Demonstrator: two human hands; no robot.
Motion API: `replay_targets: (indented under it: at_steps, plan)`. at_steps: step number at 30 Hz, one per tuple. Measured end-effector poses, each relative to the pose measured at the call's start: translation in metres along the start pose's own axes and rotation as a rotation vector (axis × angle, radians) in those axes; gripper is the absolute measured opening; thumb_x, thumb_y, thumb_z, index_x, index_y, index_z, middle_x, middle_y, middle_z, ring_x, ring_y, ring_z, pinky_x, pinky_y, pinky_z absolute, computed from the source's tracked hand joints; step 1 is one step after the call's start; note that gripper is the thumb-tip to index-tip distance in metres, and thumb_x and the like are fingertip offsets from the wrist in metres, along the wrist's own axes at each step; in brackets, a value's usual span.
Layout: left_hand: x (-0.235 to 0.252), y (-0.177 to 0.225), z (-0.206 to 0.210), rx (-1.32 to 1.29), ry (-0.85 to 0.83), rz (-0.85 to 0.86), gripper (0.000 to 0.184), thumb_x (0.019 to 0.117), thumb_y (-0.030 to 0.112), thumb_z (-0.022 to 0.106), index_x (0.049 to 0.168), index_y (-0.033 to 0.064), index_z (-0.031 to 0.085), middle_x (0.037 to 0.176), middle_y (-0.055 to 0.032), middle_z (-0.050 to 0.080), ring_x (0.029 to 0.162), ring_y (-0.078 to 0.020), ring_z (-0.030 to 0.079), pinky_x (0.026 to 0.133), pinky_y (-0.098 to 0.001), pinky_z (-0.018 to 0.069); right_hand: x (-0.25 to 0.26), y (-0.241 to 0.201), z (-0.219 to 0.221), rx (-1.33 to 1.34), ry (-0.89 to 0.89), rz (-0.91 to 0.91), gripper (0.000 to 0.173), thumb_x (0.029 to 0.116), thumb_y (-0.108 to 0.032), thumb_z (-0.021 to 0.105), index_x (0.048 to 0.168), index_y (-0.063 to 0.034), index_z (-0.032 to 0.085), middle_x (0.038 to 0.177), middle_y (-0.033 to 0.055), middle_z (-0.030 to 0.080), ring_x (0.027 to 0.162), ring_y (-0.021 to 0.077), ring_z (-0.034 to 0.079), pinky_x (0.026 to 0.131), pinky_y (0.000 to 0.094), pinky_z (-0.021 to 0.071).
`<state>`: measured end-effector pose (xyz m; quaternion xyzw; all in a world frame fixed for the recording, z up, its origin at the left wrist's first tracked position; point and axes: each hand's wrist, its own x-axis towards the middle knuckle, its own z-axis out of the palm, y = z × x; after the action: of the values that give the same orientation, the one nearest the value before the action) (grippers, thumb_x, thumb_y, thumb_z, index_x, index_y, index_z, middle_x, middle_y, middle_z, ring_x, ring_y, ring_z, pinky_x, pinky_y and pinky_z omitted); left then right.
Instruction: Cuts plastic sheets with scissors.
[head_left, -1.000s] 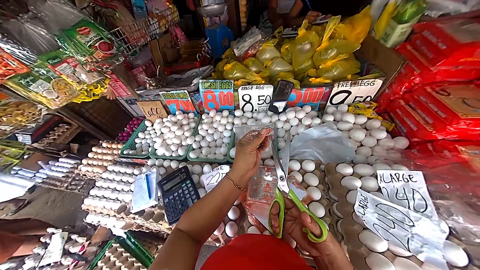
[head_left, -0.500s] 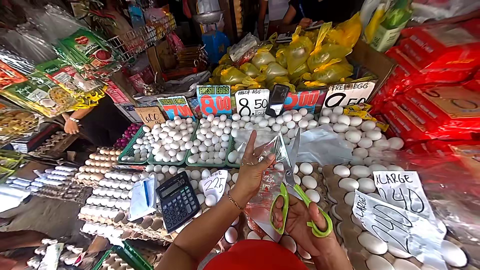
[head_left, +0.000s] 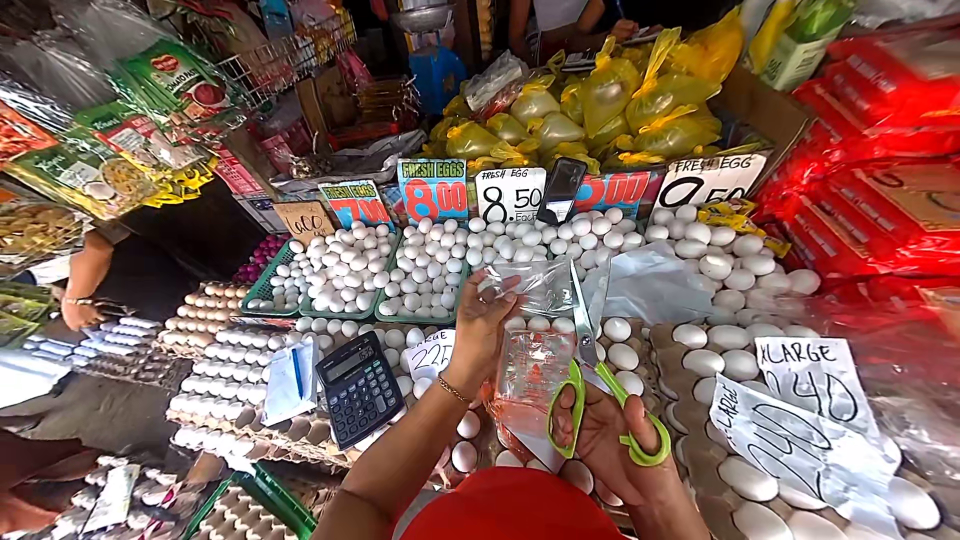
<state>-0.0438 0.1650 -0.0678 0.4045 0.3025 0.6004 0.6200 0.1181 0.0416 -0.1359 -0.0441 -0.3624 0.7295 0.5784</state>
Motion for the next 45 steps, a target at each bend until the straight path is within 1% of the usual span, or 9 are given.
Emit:
replay_targets:
  at_steps: [2, 4, 7, 9, 18, 24, 28, 37, 45]
  plan:
    - [0.002, 0.001, -0.016, 0.093, -0.08, -0.008, 0.089, 0.0919, -0.013, 0.058, 0.161, 0.0234, 0.014, 0.125, -0.0174, 0.065, 0.088, -0.0228, 0.073, 0.083, -0.0332, 0.0608, -0.004, 0.001, -0.002, 0.002, 0.02, 0.02, 0.064, 0.0915, -0.066, 0.06, 0.121, -0.0097, 0.069, 0.1, 0.0063, 0.071, 0.088, 0.0148, 0.069, 0.081, 0.0292, 0.0574]
    - [-0.002, -0.002, -0.031, 0.222, -0.199, -0.064, 0.106, 0.0882, -0.01, 0.062, 0.164, 0.0291, -0.001, 0.139, -0.0138, 0.058, 0.087, -0.0204, 0.072, 0.079, -0.0322, 0.0616, -0.015, 0.002, -0.004, 0.023, 0.038, 0.063, 0.064, 0.0913, -0.067, 0.06, 0.12, -0.0101, 0.069, 0.1, 0.0055, 0.071, 0.088, 0.0142, 0.069, 0.081, 0.0287, 0.0574]
    - [-0.016, -0.015, -0.05, 0.353, -0.343, -0.21, 0.077, 0.0888, -0.006, 0.063, 0.159, 0.009, 0.034, 0.152, -0.0122, 0.049, 0.099, -0.0157, 0.068, 0.083, -0.0328, 0.0594, -0.041, 0.003, -0.008, 0.023, 0.136, 0.166, 0.065, 0.0869, -0.071, 0.062, 0.115, -0.0135, 0.073, 0.092, 0.0024, 0.071, 0.08, 0.0122, 0.068, 0.073, 0.0277, 0.0575]
    - [-0.025, -0.028, -0.058, 0.403, -0.358, -0.269, 0.07, 0.0885, -0.002, 0.063, 0.154, 0.0054, 0.042, 0.154, -0.0124, 0.047, 0.104, -0.0137, 0.067, 0.085, -0.0321, 0.0587, -0.056, 0.001, -0.012, 0.008, 0.18, 0.233, 0.063, 0.0854, -0.073, 0.061, 0.111, -0.018, 0.075, 0.089, -0.0006, 0.073, 0.077, 0.01, 0.069, 0.071, 0.0263, 0.0575]
    - [-0.033, -0.04, -0.049, 0.446, -0.406, -0.284, 0.081, 0.0841, -0.002, 0.066, 0.158, 0.0044, 0.034, 0.159, -0.0156, 0.039, 0.108, -0.0121, 0.064, 0.089, -0.0301, 0.0562, -0.063, 0.014, -0.019, 0.205, 0.257, 0.226, 0.065, 0.0852, -0.071, 0.063, 0.109, -0.0111, 0.074, 0.088, 0.0026, 0.071, 0.077, 0.0121, 0.068, 0.071, 0.0269, 0.0564]
    - [-0.033, -0.035, -0.055, 0.495, -0.305, -0.278, 0.08, 0.082, 0.004, 0.072, 0.155, 0.0049, 0.038, 0.14, -0.0138, 0.057, 0.091, -0.0122, 0.068, 0.08, -0.0299, 0.0588, -0.058, 0.016, -0.019, 0.216, 0.245, 0.206, 0.068, 0.0836, -0.074, 0.063, 0.108, -0.0114, 0.073, 0.086, 0.0009, 0.069, 0.075, 0.0114, 0.067, 0.069, 0.0263, 0.0566]
    - [-0.031, -0.038, -0.066, 0.514, -0.286, -0.307, 0.085, 0.0818, 0.004, 0.072, 0.158, 0.0081, 0.035, 0.151, -0.0125, 0.049, 0.097, -0.0131, 0.068, 0.083, -0.0294, 0.0581, -0.063, 0.017, -0.013, 0.246, 0.293, 0.236, 0.069, 0.0808, -0.076, 0.065, 0.104, -0.0115, 0.073, 0.082, 0.0007, 0.069, 0.072, 0.0108, 0.067, 0.068, 0.0259, 0.0563]
    - [-0.042, -0.053, -0.069, 0.493, -0.254, -0.388, 0.085, 0.0823, -0.001, 0.07, 0.159, 0.013, 0.036, 0.153, -0.0079, 0.048, 0.097, -0.0102, 0.065, 0.085, -0.0269, 0.0554, -0.071, 0.024, -0.015, 0.313, 0.33, 0.246, 0.067, 0.0832, -0.072, 0.065, 0.103, -0.0093, 0.071, 0.082, 0.0013, 0.067, 0.072, 0.0103, 0.067, 0.067, 0.0238, 0.0561]
    - [-0.041, -0.05, -0.08, 0.507, -0.264, -0.424, 0.085, 0.083, -0.004, 0.067, 0.159, 0.0176, 0.036, 0.154, -0.0065, 0.047, 0.099, -0.0122, 0.067, 0.085, -0.0286, 0.0574, -0.081, 0.024, -0.014, 0.441, 0.297, 0.213, 0.044, 0.0955, -0.049, 0.066, 0.107, -0.0063, 0.069, 0.081, -0.0008, 0.066, 0.069, 0.0049, 0.066, 0.067, 0.0164, 0.0554]
